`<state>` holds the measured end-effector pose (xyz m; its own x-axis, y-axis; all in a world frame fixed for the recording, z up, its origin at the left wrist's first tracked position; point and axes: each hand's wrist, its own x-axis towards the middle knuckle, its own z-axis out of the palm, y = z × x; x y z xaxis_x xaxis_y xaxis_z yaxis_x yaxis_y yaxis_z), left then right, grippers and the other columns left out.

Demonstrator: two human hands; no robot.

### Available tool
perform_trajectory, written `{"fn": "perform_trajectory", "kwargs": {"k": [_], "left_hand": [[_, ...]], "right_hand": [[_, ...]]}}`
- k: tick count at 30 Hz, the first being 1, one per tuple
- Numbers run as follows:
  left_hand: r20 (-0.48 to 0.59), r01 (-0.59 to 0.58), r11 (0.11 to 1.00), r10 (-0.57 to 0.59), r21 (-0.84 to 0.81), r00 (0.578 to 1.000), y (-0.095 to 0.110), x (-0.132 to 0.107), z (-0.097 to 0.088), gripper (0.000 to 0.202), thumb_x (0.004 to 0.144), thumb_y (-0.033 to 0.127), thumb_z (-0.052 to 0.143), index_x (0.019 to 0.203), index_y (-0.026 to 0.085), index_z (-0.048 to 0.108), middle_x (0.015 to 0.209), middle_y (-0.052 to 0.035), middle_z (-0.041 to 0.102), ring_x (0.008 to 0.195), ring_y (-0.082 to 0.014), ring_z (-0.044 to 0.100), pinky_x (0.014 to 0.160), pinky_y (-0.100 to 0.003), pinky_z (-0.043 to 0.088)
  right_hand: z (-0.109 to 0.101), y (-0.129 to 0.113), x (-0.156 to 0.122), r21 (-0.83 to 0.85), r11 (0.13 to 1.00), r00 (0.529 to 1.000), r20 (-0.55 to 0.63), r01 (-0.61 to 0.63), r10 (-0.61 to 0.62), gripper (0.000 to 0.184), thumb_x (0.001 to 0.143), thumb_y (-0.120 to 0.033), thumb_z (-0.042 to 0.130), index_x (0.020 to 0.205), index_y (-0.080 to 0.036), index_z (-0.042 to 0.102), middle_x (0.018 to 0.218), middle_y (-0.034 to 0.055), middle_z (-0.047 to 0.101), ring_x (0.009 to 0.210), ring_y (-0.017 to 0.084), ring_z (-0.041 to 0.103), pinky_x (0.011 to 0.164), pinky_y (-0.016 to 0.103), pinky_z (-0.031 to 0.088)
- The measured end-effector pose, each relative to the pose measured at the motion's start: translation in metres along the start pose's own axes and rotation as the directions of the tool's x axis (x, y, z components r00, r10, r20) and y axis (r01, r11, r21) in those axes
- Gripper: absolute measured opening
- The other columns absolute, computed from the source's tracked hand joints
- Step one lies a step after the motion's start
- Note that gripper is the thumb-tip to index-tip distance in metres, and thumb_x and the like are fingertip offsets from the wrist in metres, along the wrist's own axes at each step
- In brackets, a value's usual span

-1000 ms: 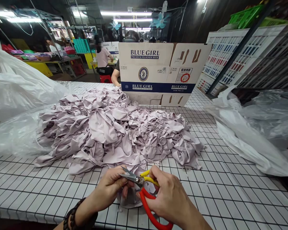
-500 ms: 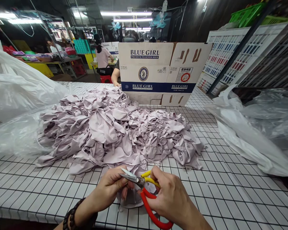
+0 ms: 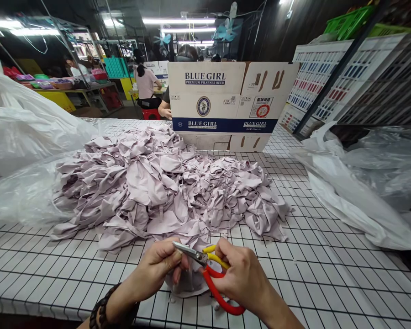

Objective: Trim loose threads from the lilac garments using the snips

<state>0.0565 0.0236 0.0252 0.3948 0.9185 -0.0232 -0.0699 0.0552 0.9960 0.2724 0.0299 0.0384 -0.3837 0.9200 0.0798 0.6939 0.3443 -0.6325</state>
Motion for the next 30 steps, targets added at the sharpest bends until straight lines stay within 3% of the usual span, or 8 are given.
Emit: {"fn": "perform_trajectory", "kwargs": {"k": [5, 10, 15, 18, 20, 22, 25, 30], "left_hand": [[-0.051, 0.007, 1.0, -0.006, 0.016, 0.999, 0.002, -0.004, -0.01, 0.043, 0.088, 0.05, 0.053, 0.073, 0.011, 0.066, 0.054, 0.0006, 0.05, 0.047, -0.0094, 0.048, 0.048, -0.021, 0.038], [-0.221, -0.043, 0.993, 0.066, 0.11, 0.973, 0.004, -0.024, -0.032, 0.035, 0.09, 0.042, 0.053, 0.078, 0.014, 0.069, 0.094, -0.0075, 0.06, 0.06, -0.0099, 0.051, 0.056, -0.023, 0.042], [-0.416, 0.007, 0.95, 0.13, 0.313, 0.9, 0.01, -0.052, -0.058, 0.034, 0.09, 0.04, 0.049, 0.07, 0.017, 0.066, 0.114, -0.0098, 0.057, 0.112, -0.0261, 0.048, 0.087, -0.03, 0.043], [-0.419, 0.129, 0.909, 0.054, 0.396, 0.906, 0.007, -0.064, -0.068, 0.037, 0.088, 0.04, 0.047, 0.061, 0.018, 0.059, 0.103, -0.008, 0.058, 0.102, -0.0254, 0.051, 0.084, -0.032, 0.041], [-0.364, 0.217, 0.857, -0.038, 0.467, 0.931, 0.003, -0.068, -0.069, 0.038, 0.088, 0.04, 0.048, 0.057, 0.018, 0.054, 0.086, -0.0056, 0.058, 0.085, -0.0224, 0.053, 0.076, -0.03, 0.04], [-0.3, 0.233, 0.833, -0.085, 0.502, 0.95, 0.001, -0.069, -0.065, 0.038, 0.088, 0.039, 0.047, 0.057, 0.018, 0.051, 0.078, -0.0038, 0.056, 0.077, -0.0203, 0.052, 0.071, -0.029, 0.038], [-0.237, 0.132, 0.898, -0.032, 0.419, 0.971, 0.001, -0.065, -0.056, 0.036, 0.089, 0.037, 0.047, 0.058, 0.018, 0.052, 0.079, -0.0034, 0.055, 0.076, -0.0188, 0.051, 0.071, -0.027, 0.037], [-0.305, -0.037, 0.999, 0.035, -0.001, 0.952, 0.005, -0.056, -0.05, 0.029, 0.084, 0.032, 0.054, 0.06, 0.016, 0.059, 0.076, -0.0031, 0.054, 0.069, -0.0145, 0.046, 0.067, -0.024, 0.039]], "right_hand": [[-0.005, 0.064, -0.02, -0.091, 0.924, 0.926, -0.114, -0.371, 0.361, 0.028, 0.077, -0.043, 0.058, 0.07, -0.025, 0.038, 0.054, -0.0059, 0.052, 0.046, 0.013, 0.048, 0.045, 0.024, 0.038], [-0.003, 0.126, -0.059, -0.228, 0.775, 0.807, -0.192, -0.59, 0.558, 0.027, 0.076, -0.046, 0.053, 0.066, -0.026, 0.039, 0.061, 0.0008, 0.062, 0.056, 0.021, 0.059, 0.052, 0.031, 0.045], [-0.013, 0.144, -0.071, -0.285, 0.697, 0.75, -0.167, -0.659, 0.64, 0.034, 0.067, -0.048, 0.063, 0.057, -0.025, 0.041, 0.072, 0.0067, 0.066, 0.07, 0.024, 0.063, 0.059, 0.032, 0.048], [-0.021, 0.136, -0.061, -0.354, 0.67, 0.731, -0.06, -0.653, 0.68, 0.019, 0.061, -0.027, 0.067, 0.059, -0.022, 0.049, 0.075, 0.0088, 0.065, 0.069, 0.025, 0.062, 0.058, 0.032, 0.046], [-0.02, 0.119, -0.048, -0.375, 0.688, 0.758, -0.064, -0.621, 0.649, 0.009, 0.064, -0.019, 0.063, 0.065, -0.02, 0.054, 0.083, 0.0116, 0.064, 0.08, 0.028, 0.062, 0.066, 0.035, 0.047], [-0.011, 0.092, -0.029, -0.275, 0.807, 0.844, -0.033, -0.522, 0.535, 0.005, 0.075, -0.02, 0.054, 0.076, -0.019, 0.058, 0.094, 0.0129, 0.063, 0.092, 0.029, 0.059, 0.078, 0.038, 0.045], [0.016, 0.049, 0.007, 0.11, 0.967, 0.961, 0.18, -0.23, 0.209, 0.018, 0.085, -0.024, 0.046, 0.095, -0.021, 0.061, 0.105, 0.008, 0.062, 0.098, 0.024, 0.057, 0.085, 0.036, 0.044], [0.054, 0.02, 0.053, 0.316, 0.939, 0.901, 0.434, -0.135, -0.017, 0.013, 0.073, -0.027, 0.066, 0.084, -0.021, 0.069, 0.066, -0.0028, 0.062, 0.056, 0.013, 0.055, 0.051, 0.023, 0.042]]}}
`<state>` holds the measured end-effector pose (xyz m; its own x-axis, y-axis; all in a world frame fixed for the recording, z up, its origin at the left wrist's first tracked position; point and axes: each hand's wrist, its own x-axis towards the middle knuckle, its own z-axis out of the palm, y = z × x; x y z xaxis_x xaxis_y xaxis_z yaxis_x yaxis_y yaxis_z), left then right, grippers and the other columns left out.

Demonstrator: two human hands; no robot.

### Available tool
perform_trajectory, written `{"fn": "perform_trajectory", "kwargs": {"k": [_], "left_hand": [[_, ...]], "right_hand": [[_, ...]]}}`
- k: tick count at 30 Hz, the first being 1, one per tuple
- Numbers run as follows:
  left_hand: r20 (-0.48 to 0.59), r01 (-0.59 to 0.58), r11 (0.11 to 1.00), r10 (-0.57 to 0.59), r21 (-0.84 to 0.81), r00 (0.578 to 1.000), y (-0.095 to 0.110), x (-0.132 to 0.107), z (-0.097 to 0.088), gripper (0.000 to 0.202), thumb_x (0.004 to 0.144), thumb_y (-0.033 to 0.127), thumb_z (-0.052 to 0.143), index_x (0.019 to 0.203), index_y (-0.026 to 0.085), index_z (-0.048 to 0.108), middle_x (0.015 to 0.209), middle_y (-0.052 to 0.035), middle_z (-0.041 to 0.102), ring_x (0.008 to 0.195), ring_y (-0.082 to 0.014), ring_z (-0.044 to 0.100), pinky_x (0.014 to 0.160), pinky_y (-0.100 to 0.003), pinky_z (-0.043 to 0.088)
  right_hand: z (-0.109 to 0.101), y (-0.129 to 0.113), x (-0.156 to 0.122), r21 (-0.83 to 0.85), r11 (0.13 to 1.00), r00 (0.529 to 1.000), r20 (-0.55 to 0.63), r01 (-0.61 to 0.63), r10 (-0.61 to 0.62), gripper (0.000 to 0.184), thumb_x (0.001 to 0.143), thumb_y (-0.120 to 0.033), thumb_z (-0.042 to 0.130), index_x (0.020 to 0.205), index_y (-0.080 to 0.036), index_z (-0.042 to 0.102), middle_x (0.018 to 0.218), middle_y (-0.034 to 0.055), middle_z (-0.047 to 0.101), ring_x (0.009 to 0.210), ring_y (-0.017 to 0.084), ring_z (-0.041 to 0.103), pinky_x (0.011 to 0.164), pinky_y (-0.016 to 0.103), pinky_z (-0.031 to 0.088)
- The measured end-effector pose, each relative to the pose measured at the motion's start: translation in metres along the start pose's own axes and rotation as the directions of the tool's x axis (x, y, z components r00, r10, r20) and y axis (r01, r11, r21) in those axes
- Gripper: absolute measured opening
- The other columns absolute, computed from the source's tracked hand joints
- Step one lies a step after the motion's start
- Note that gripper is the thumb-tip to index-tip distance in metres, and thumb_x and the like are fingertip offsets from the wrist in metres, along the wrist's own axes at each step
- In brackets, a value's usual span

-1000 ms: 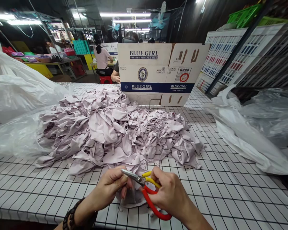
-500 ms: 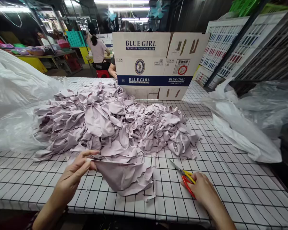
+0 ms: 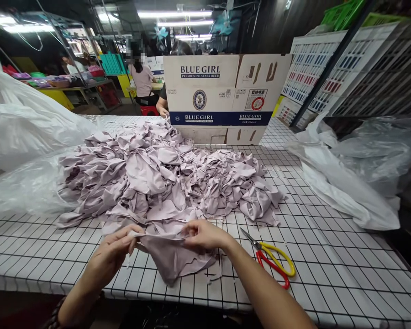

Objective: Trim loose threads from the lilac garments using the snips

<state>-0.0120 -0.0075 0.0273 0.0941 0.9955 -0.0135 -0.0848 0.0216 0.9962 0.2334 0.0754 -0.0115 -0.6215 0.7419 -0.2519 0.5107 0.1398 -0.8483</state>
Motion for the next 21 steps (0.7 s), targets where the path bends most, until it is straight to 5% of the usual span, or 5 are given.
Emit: {"fn": "perform_trajectory", "kwargs": {"k": [3, 9, 12, 15, 21], "left_hand": [[-0.078, 0.002, 0.97, -0.022, -0.242, 0.997, 0.006, 0.003, -0.002, 0.017, 0.077, 0.03, 0.06, 0.075, 0.016, 0.069, 0.07, -0.0014, 0.051, 0.06, -0.0119, 0.041, 0.061, -0.023, 0.04], [-0.178, -0.116, 0.955, 0.069, -0.273, 0.982, 0.02, 0.002, -0.003, 0.018, 0.073, 0.03, 0.065, 0.061, 0.017, 0.067, 0.078, -0.0045, 0.055, 0.068, -0.0146, 0.046, 0.061, -0.023, 0.042], [-0.149, -0.175, 0.973, 0.153, -0.148, 0.977, 0.011, 0.002, -0.01, 0.028, 0.075, 0.033, 0.062, 0.053, 0.017, 0.061, 0.076, -0.005, 0.055, 0.071, -0.0167, 0.047, 0.063, -0.025, 0.041], [-0.013, -0.097, 0.993, 0.098, 0.064, 0.995, -0.011, -0.001, -0.023, 0.038, 0.077, 0.036, 0.061, 0.045, 0.016, 0.054, 0.068, -0.0048, 0.054, 0.066, -0.0167, 0.047, 0.06, -0.026, 0.037], [0.118, 0.212, 0.948, -0.244, 0.236, 0.962, -0.025, -0.013, -0.024, 0.037, 0.082, 0.038, 0.058, 0.054, 0.014, 0.062, 0.058, -0.0023, 0.053, 0.061, -0.0153, 0.05, 0.061, -0.026, 0.037]], "right_hand": [[-0.018, -0.004, 0.004, 0.051, 0.996, 0.997, 0.036, 0.07, -0.072, 0.011, 0.072, -0.023, 0.066, 0.062, -0.019, 0.065, 0.061, -0.0016, 0.06, 0.055, 0.013, 0.055, 0.05, 0.023, 0.041], [-0.079, -0.033, -0.045, 0.09, 0.945, 0.926, -0.25, 0.315, -0.284, 0.005, 0.086, -0.026, 0.054, 0.085, -0.022, 0.056, 0.102, 0.0044, 0.063, 0.091, 0.018, 0.06, 0.076, 0.033, 0.049], [-0.06, -0.034, -0.074, -0.241, 0.896, 0.865, -0.261, 0.372, -0.429, 0.005, 0.085, -0.02, 0.057, 0.08, -0.021, 0.054, 0.077, 0.0007, 0.059, 0.075, 0.016, 0.055, 0.076, 0.036, 0.046], [-0.014, -0.016, -0.091, -0.539, 0.792, 0.93, -0.042, 0.286, -0.364, 0.012, 0.086, -0.012, 0.05, 0.079, -0.021, 0.055, 0.076, 0.0003, 0.058, 0.074, 0.015, 0.053, 0.086, 0.041, 0.042], [0.003, -0.003, -0.099, -0.242, 0.97, 1.0, -0.002, 0.021, -0.022, 0.009, 0.089, -0.022, 0.053, 0.084, -0.02, 0.061, 0.081, 0.0026, 0.066, 0.079, 0.017, 0.06, 0.078, 0.034, 0.047]]}}
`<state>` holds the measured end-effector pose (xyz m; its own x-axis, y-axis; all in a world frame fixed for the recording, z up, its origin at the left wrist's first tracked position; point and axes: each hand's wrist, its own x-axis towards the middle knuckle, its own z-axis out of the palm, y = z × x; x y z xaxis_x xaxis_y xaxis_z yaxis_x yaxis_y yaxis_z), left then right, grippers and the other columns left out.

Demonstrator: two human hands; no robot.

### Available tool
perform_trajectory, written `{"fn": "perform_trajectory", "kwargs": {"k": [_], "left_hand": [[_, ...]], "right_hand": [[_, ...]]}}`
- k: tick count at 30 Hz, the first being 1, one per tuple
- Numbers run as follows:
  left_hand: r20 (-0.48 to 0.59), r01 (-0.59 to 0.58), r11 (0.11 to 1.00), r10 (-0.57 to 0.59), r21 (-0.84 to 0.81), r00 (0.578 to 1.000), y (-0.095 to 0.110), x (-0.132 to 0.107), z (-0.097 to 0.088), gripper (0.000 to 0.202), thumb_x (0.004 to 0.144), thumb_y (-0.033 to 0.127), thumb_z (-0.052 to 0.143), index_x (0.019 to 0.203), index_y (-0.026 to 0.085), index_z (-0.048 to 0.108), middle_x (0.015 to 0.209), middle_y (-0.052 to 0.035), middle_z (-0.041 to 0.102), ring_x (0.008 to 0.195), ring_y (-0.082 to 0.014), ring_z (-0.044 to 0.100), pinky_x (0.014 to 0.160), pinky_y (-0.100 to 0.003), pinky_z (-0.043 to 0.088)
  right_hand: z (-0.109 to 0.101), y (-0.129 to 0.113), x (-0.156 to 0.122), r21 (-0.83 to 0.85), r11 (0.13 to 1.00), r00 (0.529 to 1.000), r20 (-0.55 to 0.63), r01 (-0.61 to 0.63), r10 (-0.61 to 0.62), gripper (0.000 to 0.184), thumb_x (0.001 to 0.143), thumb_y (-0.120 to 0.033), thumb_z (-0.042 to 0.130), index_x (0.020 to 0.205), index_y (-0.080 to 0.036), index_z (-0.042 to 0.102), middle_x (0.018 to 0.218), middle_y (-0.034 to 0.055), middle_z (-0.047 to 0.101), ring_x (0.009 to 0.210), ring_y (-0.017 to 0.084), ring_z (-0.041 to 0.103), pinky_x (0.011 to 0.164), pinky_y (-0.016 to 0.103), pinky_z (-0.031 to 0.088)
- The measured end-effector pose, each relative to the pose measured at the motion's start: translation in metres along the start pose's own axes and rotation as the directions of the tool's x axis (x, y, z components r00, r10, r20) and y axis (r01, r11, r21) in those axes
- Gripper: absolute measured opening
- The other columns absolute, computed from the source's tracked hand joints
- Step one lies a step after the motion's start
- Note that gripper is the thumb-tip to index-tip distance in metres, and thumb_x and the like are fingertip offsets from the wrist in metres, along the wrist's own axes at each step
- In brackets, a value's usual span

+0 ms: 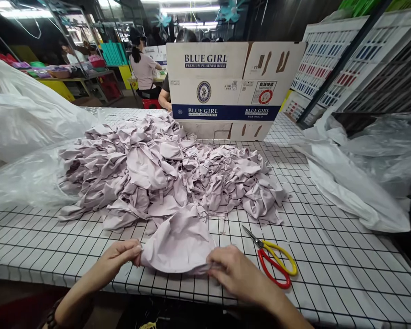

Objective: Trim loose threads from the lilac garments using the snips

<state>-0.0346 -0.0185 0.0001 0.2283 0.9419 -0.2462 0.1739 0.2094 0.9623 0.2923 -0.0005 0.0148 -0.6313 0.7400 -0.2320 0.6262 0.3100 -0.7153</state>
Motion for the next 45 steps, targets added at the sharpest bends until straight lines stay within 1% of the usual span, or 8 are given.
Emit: {"fn": "perform_trajectory", "kwargs": {"k": [5, 10, 18, 24, 28, 38, 43, 45], "left_hand": [[-0.093, -0.126, 0.823, 0.089, -0.555, 0.992, 0.044, 0.005, 0.007, 0.028, 0.078, 0.037, 0.063, 0.063, 0.014, 0.067, 0.051, -0.0007, 0.056, 0.044, -0.0118, 0.05, 0.047, -0.023, 0.038], [-0.255, -0.163, 0.728, -0.018, -0.666, 0.967, 0.049, 0.045, 0.016, 0.023, 0.08, 0.031, 0.062, 0.091, 0.013, 0.071, 0.05, 0.0007, 0.059, 0.044, -0.0103, 0.051, 0.044, -0.019, 0.041], [-0.454, -0.057, 0.861, -0.209, -0.505, 0.866, -0.006, 0.064, 0.017, 0.032, 0.083, 0.032, 0.061, 0.108, 0.013, 0.069, 0.086, -0.0069, 0.071, 0.041, -0.0051, 0.048, 0.032, -0.016, 0.028], [-0.369, 0.078, 0.878, -0.277, -0.472, 0.887, -0.009, 0.055, 0.008, 0.033, 0.086, 0.029, 0.057, 0.116, 0.019, 0.066, 0.122, -0.0112, 0.06, 0.049, -0.0052, 0.057, 0.027, -0.013, 0.022], [-0.392, 0.088, 0.898, -0.274, -0.431, 0.878, -0.009, 0.053, -0.002, 0.028, 0.086, 0.03, 0.055, 0.105, 0.014, 0.069, 0.095, -0.0074, 0.064, 0.045, -0.0038, 0.049, 0.028, -0.012, 0.025], [-0.497, 0.216, 0.923, -0.032, 0.317, 0.867, -0.004, 0.04, -0.005, 0.03, 0.086, 0.04, 0.05, 0.081, 0.016, 0.068, 0.061, -0.0015, 0.057, 0.05, -0.0178, 0.057, 0.053, -0.03, 0.049], [-0.675, 0.055, 0.85, 0.375, 0.524, 0.636, 0.016, 0.033, 0.026, 0.03, 0.076, 0.029, 0.065, 0.102, 0.015, 0.065, 0.112, -0.0153, 0.057, 0.107, -0.0335, 0.052, 0.089, -0.045, 0.043], [-0.568, -0.101, 0.921, 0.316, 0.377, 0.76, 0.026, 0.027, 0.049, 0.02, 0.08, 0.032, 0.063, 0.092, 0.018, 0.068, 0.099, -0.0118, 0.062, 0.096, -0.0289, 0.055, 0.082, -0.039, 0.045]], "right_hand": [[-0.083, -0.018, 0.027, 0.542, 0.824, 0.969, -0.246, 0.169, -0.037, 0.025, 0.082, -0.043, 0.064, 0.088, -0.019, 0.062, 0.076, 0.0028, 0.065, 0.064, 0.015, 0.062, 0.057, 0.024, 0.049], [-0.119, -0.012, 0.098, 0.166, 0.985, 0.835, -0.533, -0.055, 0.137, 0.027, 0.076, -0.04, 0.064, 0.094, -0.019, 0.065, 0.085, 0.0043, 0.069, 0.073, 0.019, 0.063, 0.062, 0.028, 0.049], [-0.093, 0.035, 0.132, -0.129, 0.856, 0.722, -0.608, -0.501, 0.331, 0.025, 0.076, -0.01, 0.053, 0.095, -0.018, 0.067, 0.085, 0.0137, 0.069, 0.095, 0.03, 0.063, 0.079, 0.036, 0.042], [-0.091, 0.021, 0.115, -0.205, 0.866, 0.809, -0.502, -0.456, 0.307, 0.04, 0.073, -0.021, 0.066, 0.112, -0.016, 0.057, 0.12, 0.0158, 0.058, 0.102, 0.029, 0.059, 0.077, 0.033, 0.045], [-0.037, -0.005, 0.093, -0.188, 0.907, 0.895, -0.325, -0.377, 0.305, 0.02, 0.08, -0.041, 0.061, 0.077, -0.021, 0.062, 0.084, 0.0071, 0.067, 0.071, 0.022, 0.062, 0.062, 0.031, 0.044], [0.042, 0.013, 0.081, 0.154, 0.915, 0.881, -0.249, -0.374, 0.402, 0.011, 0.072, -0.018, 0.058, 0.065, -0.02, 0.05, 0.072, 0.0025, 0.064, 0.072, 0.018, 0.06, 0.065, 0.027, 0.041], [0.03, 0.023, 0.072, 0.453, 0.832, 0.913, -0.088, -0.319, 0.398, 0.007, 0.075, -0.022, 0.056, 0.078, -0.02, 0.05, 0.066, -0.0035, 0.063, 0.051, 0.011, 0.059, 0.049, 0.021, 0.042], [0.02, 0.021, 0.067, 0.528, 0.791, 0.925, -0.026, -0.309, 0.379, 0.014, 0.075, -0.028, 0.061, 0.08, -0.018, 0.053, 0.065, -0.0031, 0.064, 0.042, 0.008, 0.053, 0.042, 0.019, 0.039]]}}
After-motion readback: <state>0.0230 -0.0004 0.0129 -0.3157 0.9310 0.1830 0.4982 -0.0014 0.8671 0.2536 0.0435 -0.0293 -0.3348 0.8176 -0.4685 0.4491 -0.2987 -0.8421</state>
